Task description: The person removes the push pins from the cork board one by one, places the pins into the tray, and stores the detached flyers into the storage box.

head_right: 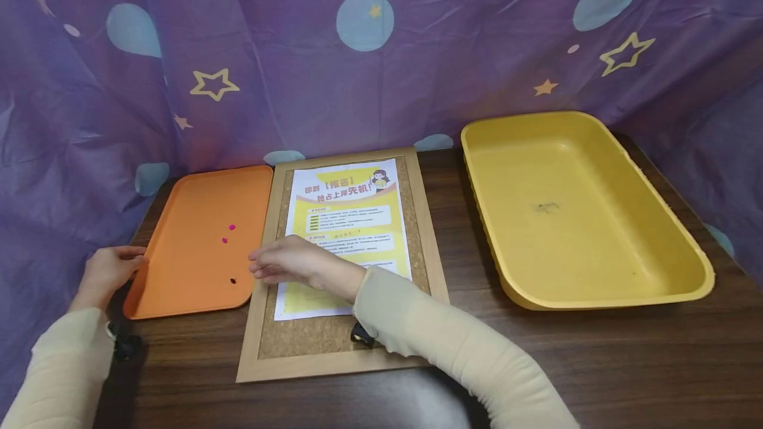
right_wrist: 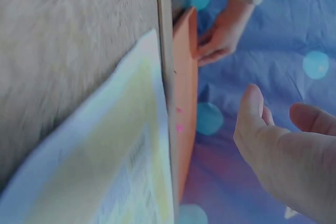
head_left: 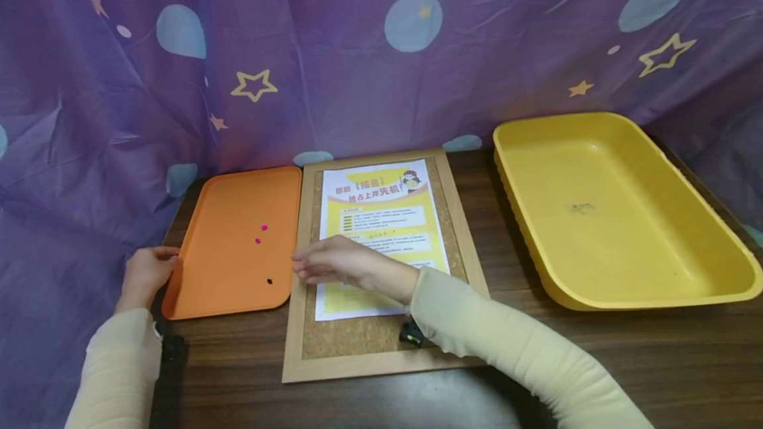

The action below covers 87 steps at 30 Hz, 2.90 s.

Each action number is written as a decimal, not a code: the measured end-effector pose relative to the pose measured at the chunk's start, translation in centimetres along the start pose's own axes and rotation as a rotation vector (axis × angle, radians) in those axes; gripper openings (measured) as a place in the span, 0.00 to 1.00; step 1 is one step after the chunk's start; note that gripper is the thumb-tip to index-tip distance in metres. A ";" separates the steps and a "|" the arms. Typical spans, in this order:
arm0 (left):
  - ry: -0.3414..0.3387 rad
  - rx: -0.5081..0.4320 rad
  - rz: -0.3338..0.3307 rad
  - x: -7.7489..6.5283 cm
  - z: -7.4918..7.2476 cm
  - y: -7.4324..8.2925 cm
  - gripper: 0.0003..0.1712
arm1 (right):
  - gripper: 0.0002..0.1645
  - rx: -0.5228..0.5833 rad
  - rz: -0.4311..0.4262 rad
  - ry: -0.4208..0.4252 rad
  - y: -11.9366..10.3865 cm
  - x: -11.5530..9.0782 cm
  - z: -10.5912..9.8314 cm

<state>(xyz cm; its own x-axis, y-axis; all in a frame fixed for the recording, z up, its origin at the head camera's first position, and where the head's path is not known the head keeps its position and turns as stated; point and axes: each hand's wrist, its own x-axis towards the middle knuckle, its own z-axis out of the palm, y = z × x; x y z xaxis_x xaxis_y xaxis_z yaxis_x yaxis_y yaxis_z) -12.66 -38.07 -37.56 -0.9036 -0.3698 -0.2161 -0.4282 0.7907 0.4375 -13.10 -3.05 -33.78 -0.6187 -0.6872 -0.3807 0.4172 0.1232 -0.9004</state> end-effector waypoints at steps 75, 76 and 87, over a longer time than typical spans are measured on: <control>0.017 -0.014 -0.022 0.2 0.2 0.0 0.22 | 0.11 -0.870 -0.012 0.138 5.0 -12.9 -11.4; 0.017 -0.014 -0.024 0.2 0.3 0.0 0.22 | 0.11 -0.872 -0.013 0.137 5.0 -12.9 -11.4; 0.021 -0.007 -0.022 0.2 0.2 -0.1 0.22 | 0.12 -0.969 -0.072 0.148 5.2 -12.7 -11.6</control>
<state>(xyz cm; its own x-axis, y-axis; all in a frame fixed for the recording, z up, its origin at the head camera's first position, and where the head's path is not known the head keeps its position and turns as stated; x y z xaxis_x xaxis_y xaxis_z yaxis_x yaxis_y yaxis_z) -12.75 -38.11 -37.84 -0.8938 -0.3976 -0.2075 -0.4483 0.7789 0.4386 -10.75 14.62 -36.02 -0.7260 -0.6275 -0.2812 -0.3105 0.6641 -0.6801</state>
